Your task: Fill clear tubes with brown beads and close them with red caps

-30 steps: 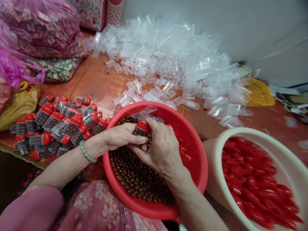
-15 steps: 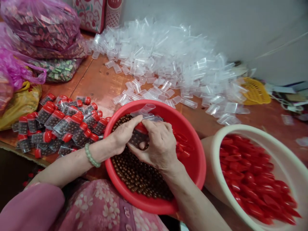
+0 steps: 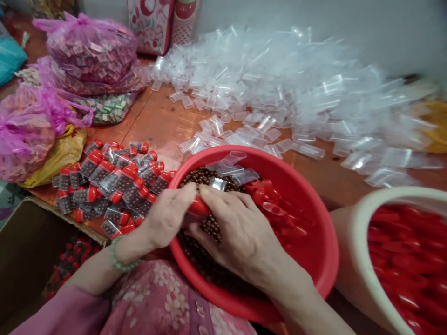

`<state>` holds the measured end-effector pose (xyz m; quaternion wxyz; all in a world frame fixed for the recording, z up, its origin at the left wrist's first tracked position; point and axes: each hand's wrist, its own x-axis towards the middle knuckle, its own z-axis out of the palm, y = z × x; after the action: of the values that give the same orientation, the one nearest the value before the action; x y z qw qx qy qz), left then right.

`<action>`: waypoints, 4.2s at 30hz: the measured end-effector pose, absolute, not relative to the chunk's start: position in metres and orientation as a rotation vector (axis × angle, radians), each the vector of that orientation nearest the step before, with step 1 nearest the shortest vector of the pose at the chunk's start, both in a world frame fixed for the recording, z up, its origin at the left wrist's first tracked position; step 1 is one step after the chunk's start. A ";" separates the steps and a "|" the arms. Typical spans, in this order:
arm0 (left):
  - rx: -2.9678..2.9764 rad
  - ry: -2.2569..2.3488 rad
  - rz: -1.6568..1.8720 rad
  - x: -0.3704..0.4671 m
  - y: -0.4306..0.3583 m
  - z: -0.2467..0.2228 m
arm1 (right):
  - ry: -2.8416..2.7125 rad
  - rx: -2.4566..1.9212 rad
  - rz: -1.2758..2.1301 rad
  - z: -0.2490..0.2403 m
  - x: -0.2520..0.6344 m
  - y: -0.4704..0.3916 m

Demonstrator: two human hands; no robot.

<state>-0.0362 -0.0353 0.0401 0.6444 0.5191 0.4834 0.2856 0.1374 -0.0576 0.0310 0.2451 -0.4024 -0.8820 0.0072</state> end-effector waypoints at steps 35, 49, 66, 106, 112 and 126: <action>2.477 1.103 0.823 -0.029 -0.004 -0.010 | -2.900 -1.677 0.370 -0.006 0.165 -0.012; 2.518 1.108 0.782 -0.027 -0.001 -0.011 | -3.102 -1.498 0.716 -0.007 0.135 -0.011; 2.079 1.015 0.693 -0.035 -0.011 0.003 | -1.946 -1.147 1.372 -0.007 0.175 -0.017; 1.480 0.713 0.473 -0.015 -0.005 0.021 | -1.858 -1.773 0.504 0.030 0.242 -0.049; 1.530 0.744 0.498 -0.011 0.005 0.018 | -2.166 -2.009 0.569 0.019 0.236 -0.049; 1.479 0.757 0.493 -0.005 -0.001 0.005 | -2.144 -2.515 0.389 -0.005 0.196 -0.035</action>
<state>-0.0055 -0.0007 0.0054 0.6474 0.6504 0.3329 0.2169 0.1958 -0.0346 -0.0055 -0.0929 -0.7525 -0.6416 0.1165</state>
